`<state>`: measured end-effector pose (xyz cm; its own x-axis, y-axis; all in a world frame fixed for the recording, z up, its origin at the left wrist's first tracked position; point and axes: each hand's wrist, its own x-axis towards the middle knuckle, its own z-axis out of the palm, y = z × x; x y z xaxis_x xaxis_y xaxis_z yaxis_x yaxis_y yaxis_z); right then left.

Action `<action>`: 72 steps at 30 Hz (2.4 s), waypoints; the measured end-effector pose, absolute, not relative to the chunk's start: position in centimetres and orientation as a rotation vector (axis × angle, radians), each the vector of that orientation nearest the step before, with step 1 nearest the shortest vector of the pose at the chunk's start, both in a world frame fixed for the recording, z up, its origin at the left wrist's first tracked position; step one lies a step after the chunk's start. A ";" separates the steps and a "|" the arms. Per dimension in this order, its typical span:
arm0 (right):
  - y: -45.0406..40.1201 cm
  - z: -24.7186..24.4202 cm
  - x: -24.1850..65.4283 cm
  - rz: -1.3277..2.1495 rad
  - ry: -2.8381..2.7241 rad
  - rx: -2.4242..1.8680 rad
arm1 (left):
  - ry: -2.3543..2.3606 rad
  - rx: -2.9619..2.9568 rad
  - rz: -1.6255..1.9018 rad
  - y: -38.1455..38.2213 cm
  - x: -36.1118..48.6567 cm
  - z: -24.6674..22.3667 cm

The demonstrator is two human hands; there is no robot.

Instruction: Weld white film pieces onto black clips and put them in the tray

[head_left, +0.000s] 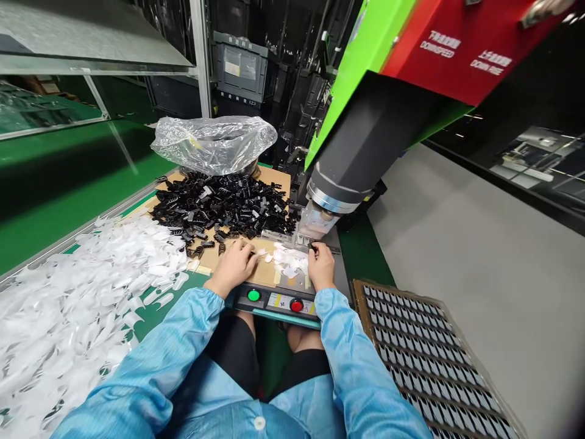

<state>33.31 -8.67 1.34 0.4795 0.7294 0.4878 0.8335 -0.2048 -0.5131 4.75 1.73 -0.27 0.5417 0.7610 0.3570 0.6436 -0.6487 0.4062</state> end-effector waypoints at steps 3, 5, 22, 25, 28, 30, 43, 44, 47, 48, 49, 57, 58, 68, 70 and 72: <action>-7.8 1.1 34.0 -0.198 -1.304 -1.999 | 1.092 2.599 0.705 1.0 5.1 -0.9; -7.3 1.0 33.8 -0.231 -1.382 -2.009 | 1.033 2.612 0.729 0.8 5.1 -1.2; -8.2 2.3 33.3 -0.298 -1.635 -2.283 | 1.104 2.518 0.864 0.9 4.2 -0.2; -8.4 2.5 33.2 -0.265 -1.631 -2.277 | 0.961 2.461 0.977 0.5 7.5 1.3; -8.5 2.6 33.1 -0.245 -1.615 -2.277 | 0.850 2.492 0.956 0.9 12.6 2.5; -8.6 2.6 33.1 -0.230 -1.617 -2.280 | 0.842 2.554 0.898 1.5 15.9 2.7; -8.6 3.2 33.0 -0.182 -1.596 -2.326 | 0.904 2.829 0.573 2.0 20.6 2.7; -8.6 3.4 33.1 -0.174 -1.598 -2.331 | 0.896 2.822 0.549 2.0 20.2 3.0; -10.0 3.5 34.1 -0.173 -1.573 -2.301 | 0.880 2.743 0.585 2.0 17.5 3.5; -11.1 3.3 34.6 -0.180 -1.548 -2.276 | 0.869 2.713 0.612 1.7 16.1 3.4; -12.5 2.9 35.2 -0.185 -1.521 -2.250 | 0.854 2.689 0.632 1.4 14.4 3.2; -26.9 -2.3 37.7 -0.051 -1.453 -2.463 | 0.912 2.722 0.534 -4.3 1.9 -1.6; -27.7 -2.6 37.7 -0.046 -1.479 -2.498 | 0.929 2.734 0.519 -4.7 1.5 -1.9; -28.1 -3.1 37.7 -0.182 -1.517 -2.490 | 1.006 2.772 0.451 -4.8 2.1 -1.5; -27.7 -3.1 37.5 -0.157 -1.498 -2.467 | 1.010 2.746 0.467 -4.7 2.2 -1.5; -26.6 -3.0 36.9 -0.152 -1.467 -2.408 | 1.025 2.708 0.494 -4.5 2.8 -1.3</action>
